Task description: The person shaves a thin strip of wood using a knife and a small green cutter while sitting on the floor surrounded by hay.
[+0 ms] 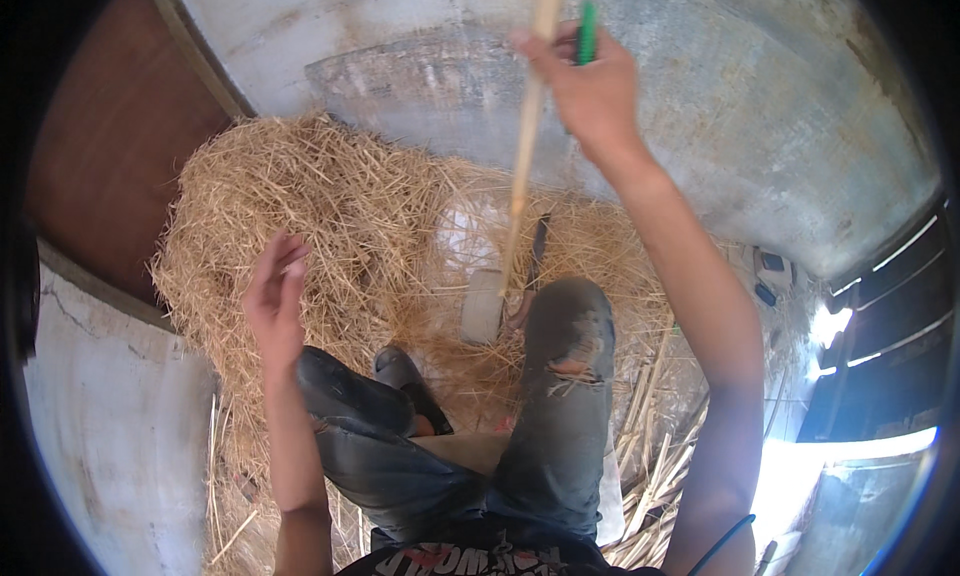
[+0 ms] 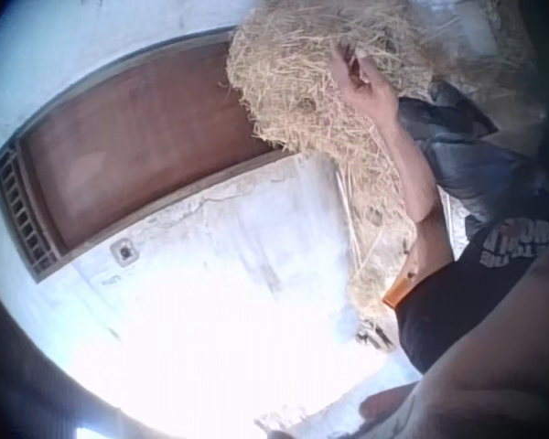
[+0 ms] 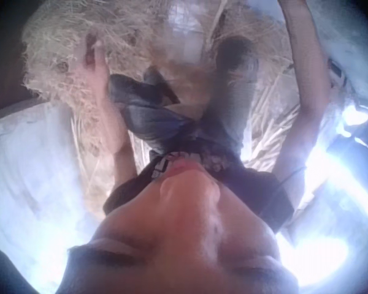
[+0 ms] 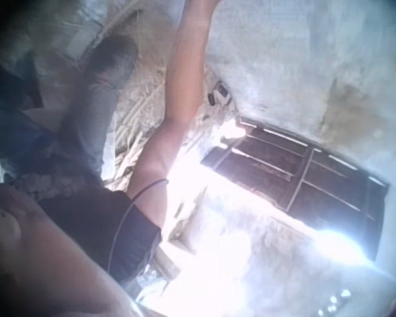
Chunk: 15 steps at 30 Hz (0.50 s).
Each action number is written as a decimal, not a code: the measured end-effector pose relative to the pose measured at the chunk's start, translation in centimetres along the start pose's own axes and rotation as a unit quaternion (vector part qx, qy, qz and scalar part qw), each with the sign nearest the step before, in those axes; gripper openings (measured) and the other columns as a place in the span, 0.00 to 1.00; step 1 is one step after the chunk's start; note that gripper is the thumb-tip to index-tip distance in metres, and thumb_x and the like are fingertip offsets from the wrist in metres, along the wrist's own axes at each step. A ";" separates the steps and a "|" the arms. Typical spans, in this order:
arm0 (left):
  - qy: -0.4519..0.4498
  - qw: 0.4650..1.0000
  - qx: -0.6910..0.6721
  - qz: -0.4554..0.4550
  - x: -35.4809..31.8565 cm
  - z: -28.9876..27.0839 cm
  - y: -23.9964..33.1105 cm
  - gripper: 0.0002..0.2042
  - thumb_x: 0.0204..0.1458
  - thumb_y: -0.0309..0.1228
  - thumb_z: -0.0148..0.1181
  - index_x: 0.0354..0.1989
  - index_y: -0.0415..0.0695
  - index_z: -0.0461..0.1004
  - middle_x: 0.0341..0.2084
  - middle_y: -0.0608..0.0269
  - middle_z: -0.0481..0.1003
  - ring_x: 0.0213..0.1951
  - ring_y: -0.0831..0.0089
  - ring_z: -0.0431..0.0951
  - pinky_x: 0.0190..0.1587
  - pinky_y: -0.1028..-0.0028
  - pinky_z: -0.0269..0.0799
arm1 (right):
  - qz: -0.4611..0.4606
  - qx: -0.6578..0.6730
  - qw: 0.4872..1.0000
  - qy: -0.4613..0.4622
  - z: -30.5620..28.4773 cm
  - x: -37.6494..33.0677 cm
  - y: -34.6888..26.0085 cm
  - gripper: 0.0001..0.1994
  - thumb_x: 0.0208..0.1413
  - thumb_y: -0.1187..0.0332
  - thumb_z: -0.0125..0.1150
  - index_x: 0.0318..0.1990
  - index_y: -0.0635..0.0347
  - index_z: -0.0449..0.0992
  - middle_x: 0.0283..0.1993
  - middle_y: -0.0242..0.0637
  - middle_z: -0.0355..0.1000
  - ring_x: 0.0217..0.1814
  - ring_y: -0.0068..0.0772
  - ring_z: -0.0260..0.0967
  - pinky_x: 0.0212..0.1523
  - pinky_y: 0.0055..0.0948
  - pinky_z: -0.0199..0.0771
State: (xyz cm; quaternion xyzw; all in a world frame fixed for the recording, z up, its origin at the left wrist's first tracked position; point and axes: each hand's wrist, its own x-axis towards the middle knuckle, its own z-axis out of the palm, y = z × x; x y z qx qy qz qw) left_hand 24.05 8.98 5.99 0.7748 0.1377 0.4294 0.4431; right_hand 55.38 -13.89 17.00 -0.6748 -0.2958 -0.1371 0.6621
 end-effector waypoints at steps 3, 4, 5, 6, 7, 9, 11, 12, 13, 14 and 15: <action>-0.081 0.997 -0.006 -0.003 1.8 4.9 0.3 0.25 0.61 0.27 0.61 0.67 0.39 0.67 0.53 0.51 0.77 0.55 0.64 0.78 0.55 0.67 0.76 | -0.066 -0.009 0.994 -0.081 4.8 -1.4 0.2 0.22 0.51 0.50 0.76 0.33 0.61 0.77 0.25 0.29 0.71 0.25 0.18 0.67 0.25 0.23 0.68; -0.096 0.995 -0.010 -0.019 2.2 6.0 0.7 0.26 0.60 0.28 0.62 0.67 0.39 0.67 0.53 0.50 0.77 0.55 0.63 0.78 0.55 0.66 0.76 | -0.089 0.003 0.990 -0.108 6.1 -1.8 0.0 0.23 0.50 0.47 0.76 0.32 0.60 0.78 0.26 0.30 0.72 0.27 0.20 0.68 0.27 0.25 0.70; -0.114 0.993 -0.008 -0.010 2.5 6.8 -0.2 0.27 0.60 0.29 0.62 0.68 0.39 0.66 0.53 0.49 0.77 0.56 0.62 0.77 0.56 0.65 0.76 | -0.094 0.014 0.988 -0.121 7.4 -2.2 -0.6 0.23 0.50 0.47 0.77 0.32 0.60 0.77 0.25 0.29 0.72 0.26 0.19 0.68 0.27 0.25 0.69; -0.134 0.991 -0.010 -0.001 2.7 7.7 -1.6 0.28 0.60 0.29 0.63 0.68 0.38 0.65 0.54 0.47 0.76 0.57 0.61 0.77 0.57 0.64 0.76 | -0.100 0.021 0.986 -0.132 8.1 -2.7 -1.2 0.23 0.49 0.47 0.77 0.31 0.60 0.77 0.25 0.28 0.71 0.26 0.19 0.67 0.27 0.24 0.69; -0.154 0.988 0.001 -0.006 2.7 8.2 -2.8 0.28 0.61 0.30 0.63 0.69 0.39 0.65 0.54 0.48 0.76 0.57 0.62 0.77 0.57 0.64 0.75 | -0.105 0.027 0.984 -0.143 8.7 -3.0 -1.7 0.23 0.49 0.47 0.77 0.30 0.60 0.77 0.24 0.27 0.70 0.26 0.18 0.67 0.27 0.24 0.68; -0.199 0.980 0.012 -0.017 2.6 9.5 -3.8 0.28 0.61 0.30 0.63 0.70 0.41 0.64 0.55 0.50 0.76 0.57 0.64 0.76 0.59 0.63 0.74 | -0.117 0.022 0.983 -0.140 8.9 -3.0 -1.9 0.24 0.48 0.48 0.78 0.30 0.60 0.76 0.22 0.26 0.69 0.23 0.17 0.65 0.26 0.24 0.67; -0.236 0.969 -0.004 -0.067 2.2 9.6 -4.7 0.25 0.61 0.31 0.64 0.65 0.38 0.69 0.52 0.53 0.78 0.55 0.66 0.78 0.59 0.63 0.74 | -0.125 0.025 0.981 -0.148 9.0 -2.7 -2.1 0.23 0.48 0.48 0.78 0.30 0.60 0.77 0.22 0.26 0.68 0.23 0.17 0.65 0.25 0.24 0.67; -0.249 0.966 -0.007 -0.075 2.1 9.5 -5.3 0.24 0.61 0.32 0.64 0.64 0.38 0.70 0.51 0.54 0.78 0.54 0.67 0.78 0.59 0.63 0.74 | -0.112 0.044 0.981 -0.151 9.0 -2.6 -2.3 0.23 0.49 0.49 0.78 0.30 0.60 0.77 0.21 0.25 0.68 0.22 0.16 0.64 0.25 0.24 0.66; -0.261 0.962 -0.011 -0.082 1.8 9.4 -5.9 0.23 0.61 0.32 0.64 0.63 0.37 0.71 0.50 0.55 0.79 0.53 0.68 0.78 0.59 0.64 0.74 | -0.100 0.062 0.981 -0.155 9.0 -2.6 -2.5 0.22 0.50 0.49 0.77 0.31 0.60 0.78 0.21 0.25 0.68 0.22 0.16 0.64 0.24 0.24 0.65; -0.273 0.957 -0.028 -0.094 1.8 9.4 -5.7 0.22 0.61 0.31 0.64 0.62 0.37 0.71 0.50 0.55 0.79 0.53 0.68 0.79 0.58 0.64 0.74 | -0.088 0.080 0.981 -0.156 8.9 -2.4 -2.8 0.21 0.51 0.50 0.77 0.31 0.61 0.78 0.20 0.24 0.67 0.21 0.15 0.64 0.23 0.24 0.65; -0.285 0.952 -0.045 -0.106 1.8 9.4 -5.4 0.21 0.61 0.30 0.64 0.61 0.37 0.72 0.50 0.55 0.79 0.52 0.69 0.79 0.58 0.64 0.74 | -0.064 0.105 0.979 -0.161 8.7 -2.2 -3.0 0.21 0.52 0.50 0.76 0.31 0.61 0.79 0.21 0.24 0.68 0.21 0.15 0.63 0.23 0.24 0.64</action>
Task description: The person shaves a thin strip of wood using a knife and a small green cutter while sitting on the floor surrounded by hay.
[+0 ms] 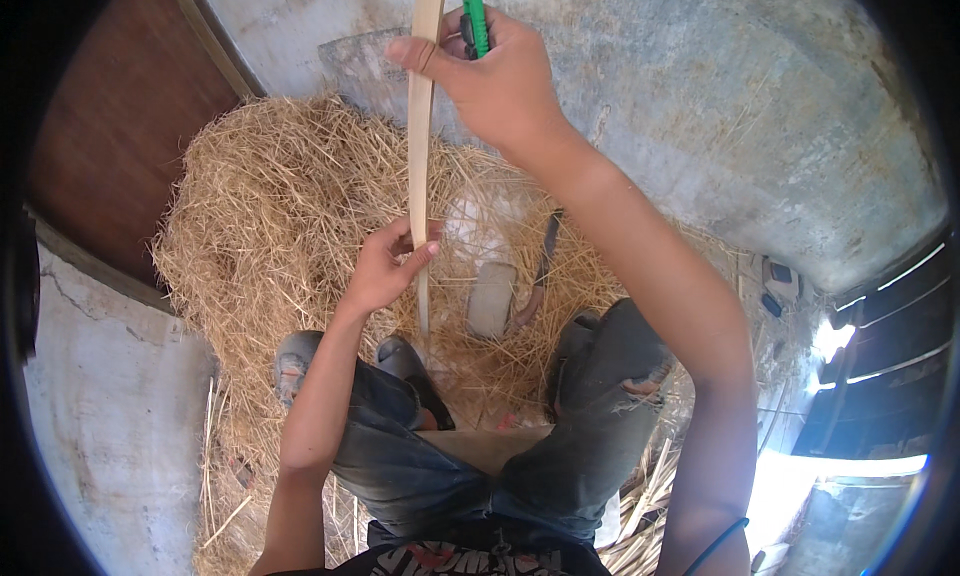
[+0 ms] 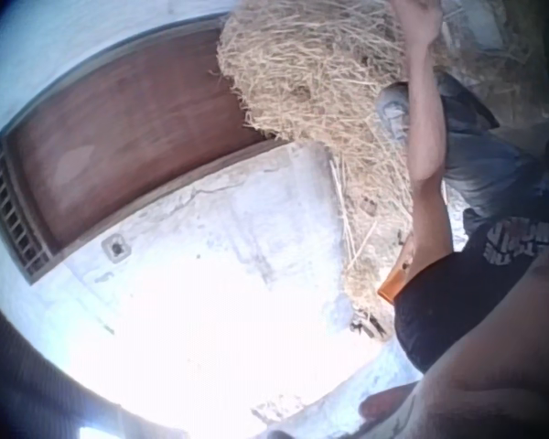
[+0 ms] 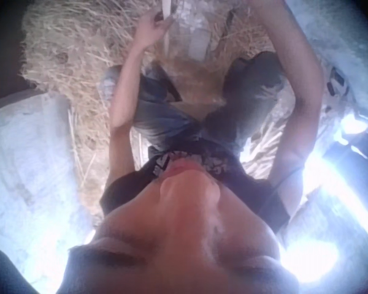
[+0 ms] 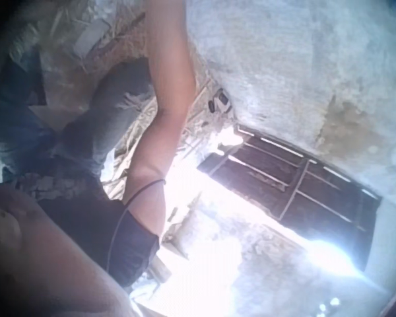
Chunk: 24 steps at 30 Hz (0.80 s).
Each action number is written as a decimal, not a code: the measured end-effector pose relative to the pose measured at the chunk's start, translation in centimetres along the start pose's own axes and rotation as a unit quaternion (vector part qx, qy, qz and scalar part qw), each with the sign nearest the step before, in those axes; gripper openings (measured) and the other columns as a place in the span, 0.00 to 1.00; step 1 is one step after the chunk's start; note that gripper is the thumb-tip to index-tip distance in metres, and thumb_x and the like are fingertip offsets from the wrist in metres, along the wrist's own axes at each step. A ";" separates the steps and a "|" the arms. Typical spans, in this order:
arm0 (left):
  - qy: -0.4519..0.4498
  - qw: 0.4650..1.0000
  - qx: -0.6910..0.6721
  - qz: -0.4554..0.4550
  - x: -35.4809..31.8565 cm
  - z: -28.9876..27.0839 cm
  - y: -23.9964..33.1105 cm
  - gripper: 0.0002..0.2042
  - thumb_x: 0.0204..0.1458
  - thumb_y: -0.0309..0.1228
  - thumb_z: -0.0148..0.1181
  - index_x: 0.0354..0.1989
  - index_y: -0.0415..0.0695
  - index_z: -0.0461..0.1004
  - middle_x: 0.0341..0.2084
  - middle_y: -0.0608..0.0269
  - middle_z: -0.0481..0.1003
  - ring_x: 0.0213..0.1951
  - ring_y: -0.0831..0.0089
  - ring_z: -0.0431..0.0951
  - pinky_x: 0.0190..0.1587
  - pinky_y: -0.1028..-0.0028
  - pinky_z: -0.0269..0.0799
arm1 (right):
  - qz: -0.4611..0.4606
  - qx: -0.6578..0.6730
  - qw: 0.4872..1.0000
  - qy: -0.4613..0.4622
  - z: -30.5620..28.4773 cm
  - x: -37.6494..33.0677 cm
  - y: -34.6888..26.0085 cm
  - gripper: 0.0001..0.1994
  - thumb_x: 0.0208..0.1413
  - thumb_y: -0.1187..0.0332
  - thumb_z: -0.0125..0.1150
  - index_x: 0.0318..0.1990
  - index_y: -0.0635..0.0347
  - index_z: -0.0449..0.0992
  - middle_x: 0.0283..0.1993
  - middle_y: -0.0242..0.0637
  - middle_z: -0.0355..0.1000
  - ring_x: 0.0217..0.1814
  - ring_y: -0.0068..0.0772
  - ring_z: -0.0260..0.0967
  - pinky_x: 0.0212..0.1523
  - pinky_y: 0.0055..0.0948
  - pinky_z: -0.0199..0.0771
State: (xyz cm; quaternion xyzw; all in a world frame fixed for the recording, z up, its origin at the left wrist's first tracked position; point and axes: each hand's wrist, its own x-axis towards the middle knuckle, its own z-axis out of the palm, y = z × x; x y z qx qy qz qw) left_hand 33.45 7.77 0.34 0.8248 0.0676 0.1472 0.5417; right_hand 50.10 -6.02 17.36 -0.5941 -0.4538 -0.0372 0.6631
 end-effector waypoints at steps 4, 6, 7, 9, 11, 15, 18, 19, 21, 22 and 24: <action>-0.094 0.994 -0.054 -0.032 -0.5 0.3 0.1 0.18 0.61 0.27 0.64 0.59 0.37 0.74 0.50 0.56 0.80 0.51 0.70 0.80 0.57 0.66 0.75 | 0.069 0.105 0.992 -0.013 -0.9 0.6 -0.7 0.20 0.54 0.51 0.74 0.33 0.62 0.81 0.24 0.26 0.72 0.21 0.14 0.61 0.23 0.22 0.61; -0.123 0.989 -0.079 -0.017 -0.8 1.2 -0.1 0.19 0.61 0.27 0.64 0.59 0.37 0.73 0.50 0.56 0.80 0.51 0.70 0.80 0.57 0.66 0.75 | 0.082 0.137 0.987 -0.017 -1.4 0.8 -0.8 0.19 0.55 0.52 0.73 0.35 0.62 0.81 0.26 0.28 0.74 0.22 0.14 0.61 0.24 0.21 0.61; -0.137 0.986 -0.092 -0.009 -0.9 1.7 -0.2 0.19 0.61 0.27 0.63 0.60 0.37 0.73 0.50 0.56 0.80 0.51 0.70 0.81 0.57 0.66 0.75 | 0.080 0.147 0.986 -0.016 -1.6 1.0 -0.7 0.19 0.56 0.52 0.72 0.36 0.62 0.81 0.28 0.29 0.75 0.23 0.14 0.61 0.24 0.21 0.61; -0.174 0.982 -0.071 0.010 -1.3 2.5 -1.0 0.19 0.62 0.27 0.62 0.61 0.36 0.72 0.49 0.56 0.81 0.51 0.71 0.81 0.56 0.67 0.76 | 0.100 0.168 0.981 0.002 -1.7 1.2 -1.2 0.17 0.60 0.55 0.69 0.37 0.63 0.80 0.26 0.29 0.73 0.21 0.15 0.59 0.23 0.21 0.59; -0.188 0.979 -0.073 0.009 -1.8 3.6 -1.7 0.19 0.64 0.28 0.60 0.62 0.36 0.70 0.47 0.56 0.81 0.49 0.71 0.81 0.55 0.68 0.76 | 0.141 0.191 0.971 0.032 -1.9 1.7 -2.1 0.15 0.65 0.59 0.64 0.36 0.63 0.78 0.20 0.25 0.64 0.17 0.16 0.55 0.20 0.21 0.55; -0.118 0.990 -0.079 -0.012 -2.1 4.4 -2.9 0.16 0.68 0.33 0.53 0.60 0.39 0.72 0.40 0.60 0.81 0.42 0.74 0.81 0.48 0.71 0.76 | 0.088 0.142 0.980 0.108 -3.5 3.1 0.4 0.16 0.64 0.56 0.64 0.36 0.62 0.77 0.27 0.30 0.69 0.17 0.14 0.54 0.19 0.20 0.55; -0.031 0.997 -0.063 -0.016 -1.5 3.6 -3.4 0.16 0.70 0.35 0.49 0.58 0.39 0.74 0.35 0.63 0.81 0.37 0.76 0.79 0.42 0.73 0.75 | 0.022 -0.005 0.972 0.233 -8.1 3.6 7.6 0.23 0.62 0.51 0.65 0.49 0.66 0.76 0.45 0.43 0.80 0.19 0.14 0.56 0.20 0.22 0.59; 0.000 0.998 -0.061 -0.018 -1.2 3.2 -3.6 0.16 0.71 0.35 0.48 0.58 0.39 0.74 0.34 0.63 0.80 0.36 0.77 0.79 0.40 0.73 0.75 | 0.063 -0.022 0.964 0.258 -9.8 2.8 10.4 0.25 0.62 0.51 0.64 0.52 0.68 0.74 0.48 0.45 0.79 0.18 0.15 0.56 0.20 0.23 0.59; 0.018 0.998 -0.067 -0.014 -1.3 2.1 -3.3 0.15 0.70 0.35 0.49 0.57 0.38 0.73 0.34 0.64 0.80 0.34 0.78 0.78 0.38 0.75 0.74 | 0.182 -0.049 0.933 0.307 -12.1 0.6 16.7 0.30 0.63 0.50 0.62 0.58 0.70 0.70 0.51 0.48 0.78 0.17 0.18 0.56 0.20 0.25 0.59; 0.021 0.997 -0.072 -0.008 -1.0 2.0 -3.1 0.15 0.70 0.35 0.49 0.57 0.38 0.73 0.34 0.65 0.80 0.34 0.79 0.77 0.37 0.75 0.73 | 0.231 -0.069 0.914 0.327 -13.8 -1.7 21.2 0.26 0.62 0.52 0.61 0.53 0.70 0.72 0.45 0.46 0.79 0.18 0.21 0.58 0.20 0.28 0.60; 0.033 0.995 -0.096 -0.010 -0.6 2.7 -3.1 0.14 0.70 0.34 0.49 0.55 0.38 0.74 0.34 0.65 0.80 0.32 0.80 0.77 0.35 0.77 0.72 | 0.332 -0.151 0.872 0.327 -16.2 -8.5 29.6 0.19 0.62 0.55 0.60 0.42 0.67 0.75 0.27 0.36 0.71 0.19 0.26 0.62 0.20 0.31 0.60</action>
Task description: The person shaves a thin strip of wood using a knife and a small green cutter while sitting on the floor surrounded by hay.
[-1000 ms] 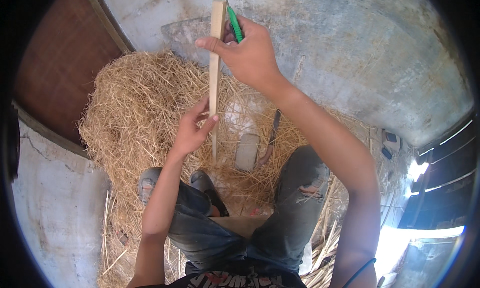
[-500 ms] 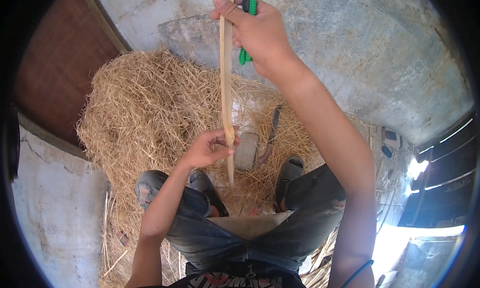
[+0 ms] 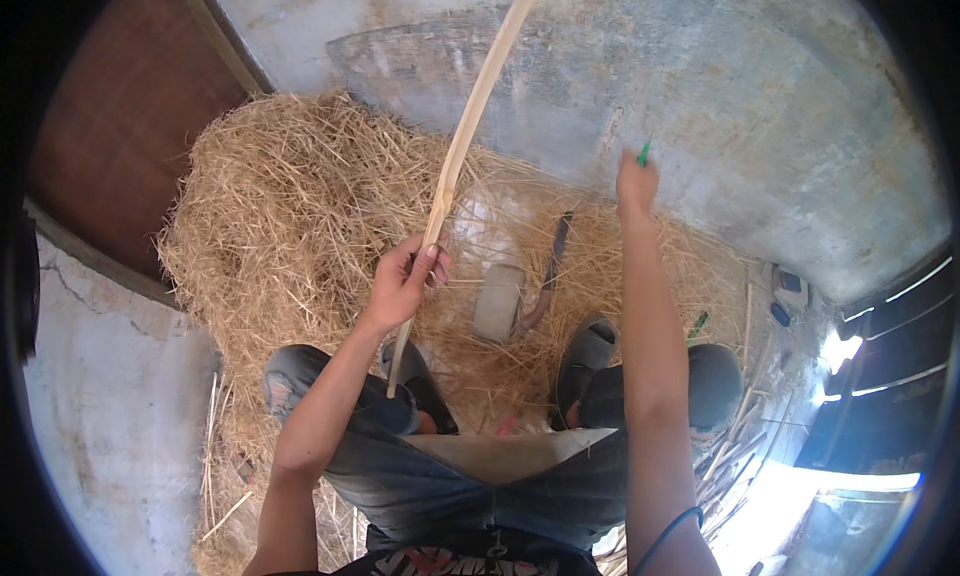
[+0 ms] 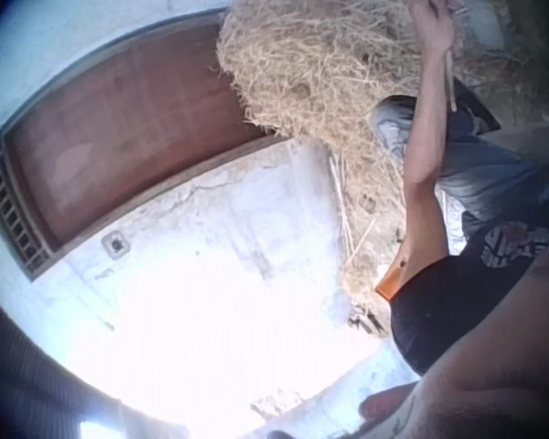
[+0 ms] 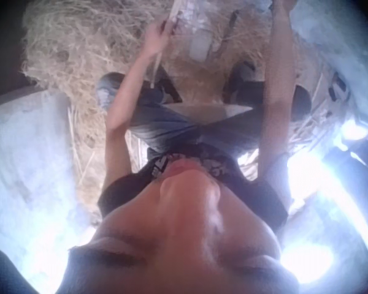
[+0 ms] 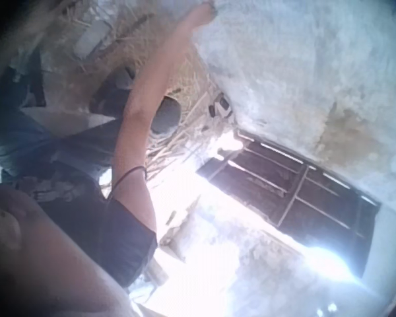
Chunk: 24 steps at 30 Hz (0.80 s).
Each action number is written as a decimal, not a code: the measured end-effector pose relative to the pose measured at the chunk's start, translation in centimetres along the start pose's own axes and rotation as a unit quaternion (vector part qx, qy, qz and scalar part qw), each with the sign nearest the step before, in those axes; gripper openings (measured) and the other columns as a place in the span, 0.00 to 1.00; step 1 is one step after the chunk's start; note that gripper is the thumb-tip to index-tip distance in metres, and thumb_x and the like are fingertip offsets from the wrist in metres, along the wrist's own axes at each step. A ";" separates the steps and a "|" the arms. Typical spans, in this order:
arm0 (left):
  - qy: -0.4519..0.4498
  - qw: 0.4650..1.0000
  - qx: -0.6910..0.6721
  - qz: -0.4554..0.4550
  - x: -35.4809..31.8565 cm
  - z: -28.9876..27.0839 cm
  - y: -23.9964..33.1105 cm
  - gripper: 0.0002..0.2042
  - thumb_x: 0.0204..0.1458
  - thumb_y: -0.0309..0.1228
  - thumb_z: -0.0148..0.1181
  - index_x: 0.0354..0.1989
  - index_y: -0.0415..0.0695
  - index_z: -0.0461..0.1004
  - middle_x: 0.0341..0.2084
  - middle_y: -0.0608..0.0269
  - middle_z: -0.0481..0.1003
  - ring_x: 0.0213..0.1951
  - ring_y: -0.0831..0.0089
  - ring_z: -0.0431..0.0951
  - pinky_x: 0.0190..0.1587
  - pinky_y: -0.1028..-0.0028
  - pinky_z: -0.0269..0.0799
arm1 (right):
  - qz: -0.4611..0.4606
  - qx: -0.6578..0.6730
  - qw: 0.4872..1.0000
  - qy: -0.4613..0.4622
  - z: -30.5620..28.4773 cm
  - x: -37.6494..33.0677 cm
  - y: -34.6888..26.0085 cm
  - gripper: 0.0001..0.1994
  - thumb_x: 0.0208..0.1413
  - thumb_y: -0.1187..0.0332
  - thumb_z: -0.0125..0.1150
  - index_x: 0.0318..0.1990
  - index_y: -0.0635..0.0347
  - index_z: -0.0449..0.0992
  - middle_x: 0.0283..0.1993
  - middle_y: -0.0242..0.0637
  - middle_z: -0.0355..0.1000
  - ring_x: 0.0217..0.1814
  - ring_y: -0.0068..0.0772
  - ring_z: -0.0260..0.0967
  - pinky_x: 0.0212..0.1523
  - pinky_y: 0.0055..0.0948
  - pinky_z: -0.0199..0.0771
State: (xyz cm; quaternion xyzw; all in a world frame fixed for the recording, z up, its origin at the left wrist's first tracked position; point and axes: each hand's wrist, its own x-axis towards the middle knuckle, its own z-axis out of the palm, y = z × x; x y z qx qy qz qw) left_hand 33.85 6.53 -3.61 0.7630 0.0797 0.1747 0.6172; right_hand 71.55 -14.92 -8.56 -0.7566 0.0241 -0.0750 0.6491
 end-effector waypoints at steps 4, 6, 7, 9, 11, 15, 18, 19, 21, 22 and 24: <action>0.025 1.000 0.015 0.011 0.4 -0.9 -0.4 0.15 0.70 0.33 0.50 0.57 0.38 0.74 0.35 0.65 0.80 0.30 0.81 0.76 0.33 0.79 0.71 | 0.149 -0.178 0.969 -0.087 -1.9 -5.0 15.9 0.23 0.63 0.58 0.59 0.54 0.73 0.73 0.31 0.41 0.72 0.28 0.34 0.69 0.29 0.39 0.68; 0.042 0.998 0.048 -0.007 0.6 -1.0 -0.1 0.15 0.69 0.32 0.51 0.58 0.38 0.74 0.34 0.65 0.80 0.30 0.81 0.76 0.32 0.77 0.71 | 0.166 -0.277 0.936 -0.139 -2.4 -7.6 18.7 0.27 0.64 0.54 0.57 0.57 0.72 0.71 0.38 0.44 0.73 0.36 0.37 0.71 0.36 0.39 0.70; 0.048 0.997 0.064 -0.015 0.9 -0.8 0.2 0.15 0.69 0.32 0.52 0.58 0.38 0.74 0.34 0.65 0.80 0.30 0.81 0.75 0.31 0.77 0.72 | 0.154 -0.313 0.923 -0.159 -2.4 -8.2 19.3 0.29 0.64 0.51 0.56 0.59 0.72 0.70 0.41 0.46 0.74 0.40 0.38 0.72 0.40 0.39 0.71; 0.069 0.994 0.082 0.001 1.8 0.7 0.3 0.16 0.68 0.32 0.54 0.59 0.38 0.74 0.33 0.61 0.80 0.29 0.79 0.76 0.31 0.75 0.72 | 0.104 -0.285 0.935 -0.185 -1.6 -8.2 18.1 0.33 0.65 0.46 0.54 0.62 0.71 0.69 0.48 0.49 0.75 0.48 0.40 0.75 0.47 0.39 0.73; 0.087 0.989 0.119 0.013 2.2 1.5 -0.2 0.16 0.66 0.31 0.55 0.59 0.39 0.75 0.33 0.57 0.80 0.28 0.74 0.77 0.32 0.72 0.73 | 0.085 -0.032 0.963 -0.255 1.2 -9.1 13.1 0.34 0.67 0.44 0.52 0.64 0.69 0.68 0.53 0.50 0.76 0.53 0.41 0.76 0.52 0.38 0.75; 0.090 0.970 0.221 0.050 3.1 2.6 -0.7 0.16 0.64 0.30 0.57 0.57 0.36 0.75 0.34 0.49 0.80 0.29 0.60 0.79 0.35 0.66 0.75 | 0.051 0.335 0.848 -0.407 4.6 -13.2 -2.5 0.29 0.70 0.47 0.49 0.62 0.65 0.70 0.55 0.50 0.76 0.51 0.34 0.77 0.50 0.36 0.77; 0.101 0.956 0.270 0.055 3.4 3.9 -0.1 0.15 0.63 0.29 0.58 0.54 0.34 0.77 0.34 0.46 0.80 0.32 0.53 0.80 0.37 0.62 0.75 | 0.009 0.283 0.858 -0.429 4.1 -13.9 -8.0 0.22 0.68 0.55 0.57 0.56 0.66 0.73 0.47 0.48 0.79 0.38 0.30 0.80 0.39 0.28 0.80; 0.110 0.952 0.283 0.050 3.3 4.2 0.0 0.14 0.62 0.29 0.58 0.52 0.33 0.77 0.34 0.46 0.80 0.33 0.51 0.80 0.38 0.61 0.75 | 0.007 0.257 0.865 -0.431 4.0 -14.1 -8.6 0.19 0.67 0.58 0.60 0.54 0.66 0.75 0.44 0.47 0.80 0.34 0.29 0.80 0.35 0.24 0.81; 0.229 0.831 0.462 0.210 2.8 5.1 2.8 0.16 0.62 0.29 0.58 0.55 0.33 0.76 0.38 0.45 0.80 0.35 0.51 0.81 0.39 0.60 0.75 | 0.012 0.229 0.909 -0.350 3.9 -13.9 -8.7 0.18 0.66 0.59 0.62 0.50 0.68 0.76 0.40 0.46 0.81 0.28 0.27 0.79 0.29 0.22 0.80; 0.231 0.827 0.456 0.233 1.9 5.4 2.9 0.17 0.62 0.30 0.59 0.57 0.34 0.74 0.40 0.44 0.79 0.37 0.51 0.81 0.39 0.60 0.76 | 0.016 0.214 0.927 -0.309 3.9 -13.9 -8.6 0.18 0.65 0.59 0.63 0.49 0.68 0.76 0.38 0.45 0.81 0.25 0.26 0.79 0.27 0.21 0.80; 0.182 0.885 0.364 0.225 -1.5 5.5 2.4 0.21 0.62 0.32 0.59 0.61 0.35 0.71 0.46 0.44 0.78 0.42 0.53 0.82 0.42 0.60 0.76 | 0.042 0.228 0.938 -0.259 4.0 -14.1 -8.5 0.18 0.64 0.58 0.64 0.47 0.67 0.74 0.37 0.49 0.81 0.25 0.28 0.79 0.26 0.21 0.80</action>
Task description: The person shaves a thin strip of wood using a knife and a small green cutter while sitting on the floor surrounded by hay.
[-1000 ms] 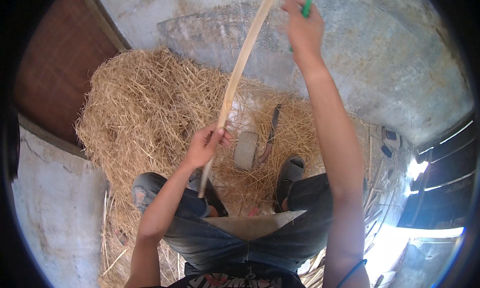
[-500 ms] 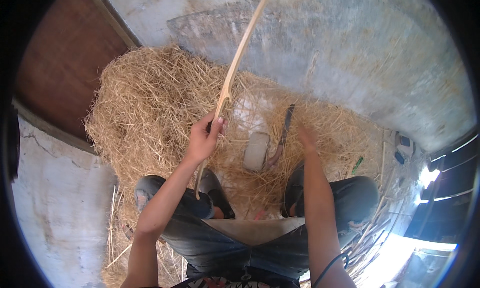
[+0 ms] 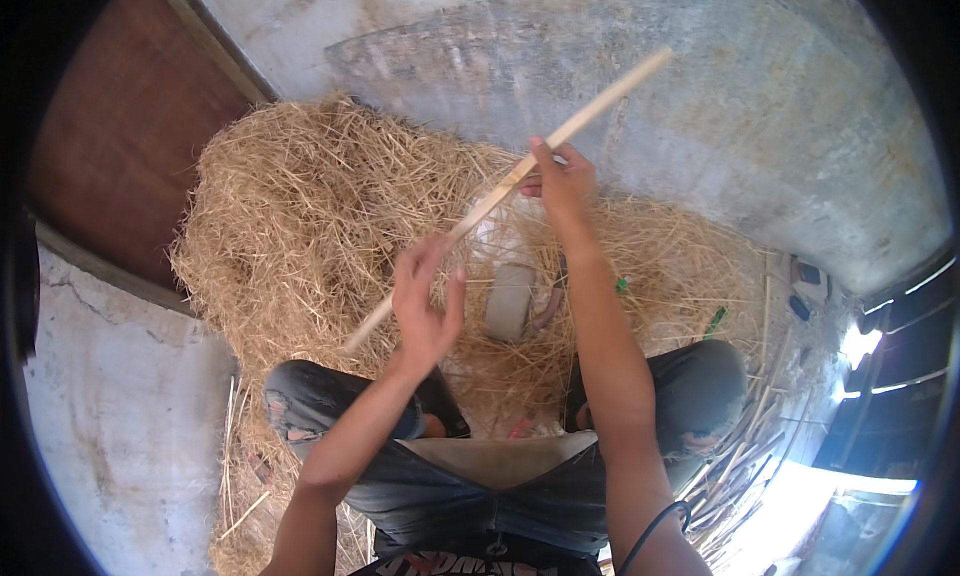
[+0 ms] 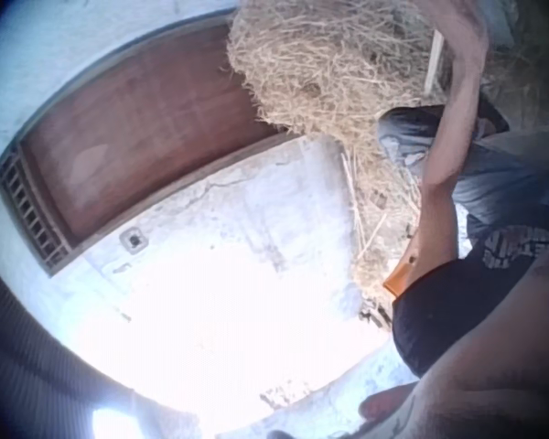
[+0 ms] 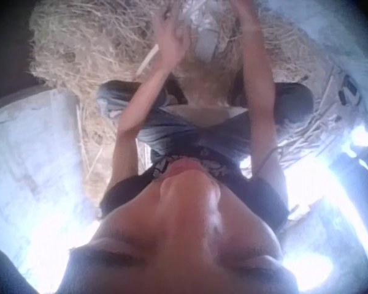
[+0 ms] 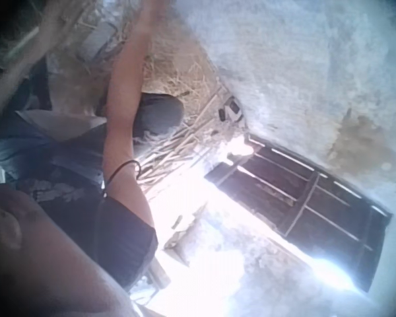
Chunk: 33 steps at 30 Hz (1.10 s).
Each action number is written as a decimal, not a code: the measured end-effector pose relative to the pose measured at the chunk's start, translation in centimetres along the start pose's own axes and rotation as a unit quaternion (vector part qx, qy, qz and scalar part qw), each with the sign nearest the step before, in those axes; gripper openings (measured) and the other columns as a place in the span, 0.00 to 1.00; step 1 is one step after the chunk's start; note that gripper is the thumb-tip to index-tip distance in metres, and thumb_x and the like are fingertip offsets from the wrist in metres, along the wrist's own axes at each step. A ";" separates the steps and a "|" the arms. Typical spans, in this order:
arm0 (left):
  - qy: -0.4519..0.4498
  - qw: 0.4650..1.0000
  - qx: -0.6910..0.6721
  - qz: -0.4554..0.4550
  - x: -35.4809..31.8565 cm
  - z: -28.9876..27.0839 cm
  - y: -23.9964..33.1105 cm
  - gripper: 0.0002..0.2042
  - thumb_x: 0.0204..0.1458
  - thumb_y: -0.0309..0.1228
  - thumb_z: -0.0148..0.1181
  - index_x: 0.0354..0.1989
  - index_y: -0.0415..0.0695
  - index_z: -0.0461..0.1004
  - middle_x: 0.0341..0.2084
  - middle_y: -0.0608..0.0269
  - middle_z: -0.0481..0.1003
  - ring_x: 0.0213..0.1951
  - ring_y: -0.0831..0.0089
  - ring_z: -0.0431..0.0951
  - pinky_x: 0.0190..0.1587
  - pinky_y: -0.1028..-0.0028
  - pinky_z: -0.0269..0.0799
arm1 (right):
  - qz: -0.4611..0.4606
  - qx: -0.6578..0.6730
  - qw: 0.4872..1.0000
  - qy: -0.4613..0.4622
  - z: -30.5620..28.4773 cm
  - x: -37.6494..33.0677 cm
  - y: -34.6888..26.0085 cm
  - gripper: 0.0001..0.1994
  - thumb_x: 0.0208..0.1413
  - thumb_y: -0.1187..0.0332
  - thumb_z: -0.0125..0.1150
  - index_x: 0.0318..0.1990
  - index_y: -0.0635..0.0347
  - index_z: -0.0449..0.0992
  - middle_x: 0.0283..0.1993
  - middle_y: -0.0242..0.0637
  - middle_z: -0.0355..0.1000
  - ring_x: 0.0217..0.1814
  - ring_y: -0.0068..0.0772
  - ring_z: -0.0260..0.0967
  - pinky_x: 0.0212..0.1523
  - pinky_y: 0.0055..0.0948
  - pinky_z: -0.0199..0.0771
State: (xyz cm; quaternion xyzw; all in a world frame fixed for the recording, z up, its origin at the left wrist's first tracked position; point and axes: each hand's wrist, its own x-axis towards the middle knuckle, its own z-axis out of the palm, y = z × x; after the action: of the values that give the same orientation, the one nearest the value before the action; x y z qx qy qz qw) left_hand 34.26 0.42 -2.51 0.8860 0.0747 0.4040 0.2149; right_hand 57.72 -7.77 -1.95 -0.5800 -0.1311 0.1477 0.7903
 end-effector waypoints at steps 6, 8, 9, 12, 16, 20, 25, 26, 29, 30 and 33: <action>-0.004 0.788 -0.424 -0.447 -5.0 -1.1 -1.8 0.27 0.65 0.41 0.59 0.66 0.36 0.64 0.56 0.49 0.74 0.53 0.59 0.79 0.49 0.65 0.77 | 0.028 0.115 0.990 0.070 -0.8 0.3 0.5 0.18 0.64 0.56 0.64 0.44 0.66 0.73 0.37 0.48 0.81 0.26 0.28 0.77 0.26 0.20 0.80; 0.091 0.766 -0.449 -0.450 -3.1 -1.9 -3.1 0.25 0.66 0.41 0.57 0.64 0.35 0.65 0.56 0.50 0.74 0.54 0.60 0.79 0.50 0.66 0.78 | 0.037 0.128 0.989 0.065 -1.0 0.0 0.2 0.19 0.64 0.55 0.63 0.44 0.65 0.72 0.37 0.47 0.80 0.28 0.28 0.78 0.27 0.21 0.80; 0.123 0.769 -0.459 -0.428 -1.5 -2.9 -3.3 0.24 0.67 0.40 0.56 0.63 0.35 0.66 0.57 0.49 0.74 0.53 0.60 0.79 0.50 0.67 0.78 | 0.041 0.130 0.989 0.060 -1.3 0.1 0.3 0.19 0.65 0.55 0.63 0.45 0.65 0.72 0.38 0.46 0.80 0.30 0.29 0.79 0.28 0.22 0.80; 0.177 0.777 -0.482 -0.363 2.1 -5.4 -4.8 0.21 0.68 0.37 0.53 0.61 0.33 0.67 0.56 0.46 0.74 0.52 0.62 0.80 0.52 0.66 0.81 | 0.051 0.183 0.981 0.027 -1.2 0.1 1.4 0.20 0.65 0.53 0.62 0.46 0.65 0.71 0.38 0.46 0.80 0.34 0.31 0.79 0.33 0.24 0.80; 0.194 0.802 -0.467 -0.318 4.5 -7.8 -5.9 0.17 0.69 0.34 0.51 0.57 0.32 0.68 0.50 0.45 0.77 0.46 0.62 0.83 0.51 0.64 0.83 | 0.103 0.220 0.970 -0.023 -0.1 -0.1 4.6 0.27 0.64 0.46 0.60 0.53 0.65 0.70 0.44 0.49 0.80 0.39 0.33 0.78 0.38 0.26 0.77; 0.207 0.843 -0.399 -0.296 5.4 -9.5 -6.2 0.17 0.69 0.34 0.51 0.55 0.31 0.69 0.48 0.45 0.79 0.43 0.64 0.83 0.48 0.67 0.85 | 0.222 0.212 0.949 -0.077 -0.7 -1.3 9.8 0.36 0.63 0.40 0.57 0.60 0.68 0.67 0.45 0.52 0.79 0.40 0.41 0.78 0.39 0.33 0.78; 0.163 0.887 -0.357 -0.244 6.8 -6.5 -5.9 0.15 0.69 0.32 0.52 0.54 0.31 0.71 0.46 0.46 0.79 0.44 0.64 0.83 0.50 0.67 0.84 | 0.125 -0.485 0.865 -0.015 -12.2 -1.5 27.0 0.29 0.65 0.48 0.55 0.65 0.59 0.66 0.57 0.59 0.74 0.53 0.59 0.75 0.52 0.48 0.76; 0.166 0.898 -0.329 -0.242 6.2 -7.6 -6.3 0.15 0.69 0.31 0.52 0.54 0.31 0.71 0.45 0.46 0.80 0.44 0.65 0.83 0.50 0.67 0.84 | 0.162 -0.515 0.841 -0.034 -10.4 -3.9 28.3 0.29 0.65 0.49 0.56 0.65 0.59 0.65 0.58 0.58 0.73 0.56 0.60 0.73 0.54 0.49 0.74; 0.157 0.917 -0.283 -0.231 6.3 -8.5 -6.3 0.13 0.68 0.29 0.52 0.53 0.32 0.72 0.44 0.50 0.80 0.45 0.68 0.83 0.49 0.70 0.83 | 0.247 -0.540 0.804 -0.034 -10.0 -7.9 31.5 0.29 0.63 0.50 0.58 0.66 0.57 0.65 0.61 0.56 0.72 0.63 0.61 0.68 0.60 0.52 0.71; 0.152 0.923 -0.267 -0.231 6.5 -8.7 -6.2 0.13 0.68 0.29 0.52 0.52 0.32 0.72 0.44 0.51 0.80 0.44 0.69 0.83 0.48 0.71 0.83 | 0.260 -0.542 0.798 -0.042 -10.3 -8.4 32.2 0.30 0.63 0.50 0.58 0.66 0.56 0.65 0.61 0.56 0.71 0.64 0.61 0.67 0.61 0.53 0.70; 0.141 0.938 -0.230 -0.218 7.4 -8.9 -5.8 0.12 0.68 0.29 0.52 0.51 0.33 0.74 0.44 0.52 0.81 0.44 0.70 0.83 0.47 0.72 0.83 | 0.274 -0.557 0.779 -0.093 -11.7 -9.4 33.7 0.32 0.61 0.48 0.60 0.67 0.55 0.64 0.64 0.56 0.68 0.65 0.61 0.66 0.63 0.55 0.67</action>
State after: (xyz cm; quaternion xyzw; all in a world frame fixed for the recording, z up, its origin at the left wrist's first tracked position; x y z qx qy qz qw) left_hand 32.76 10.67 5.14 0.7081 0.2001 0.4747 0.4829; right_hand 50.77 -12.12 -37.96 -0.9140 -0.0987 0.3121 0.2396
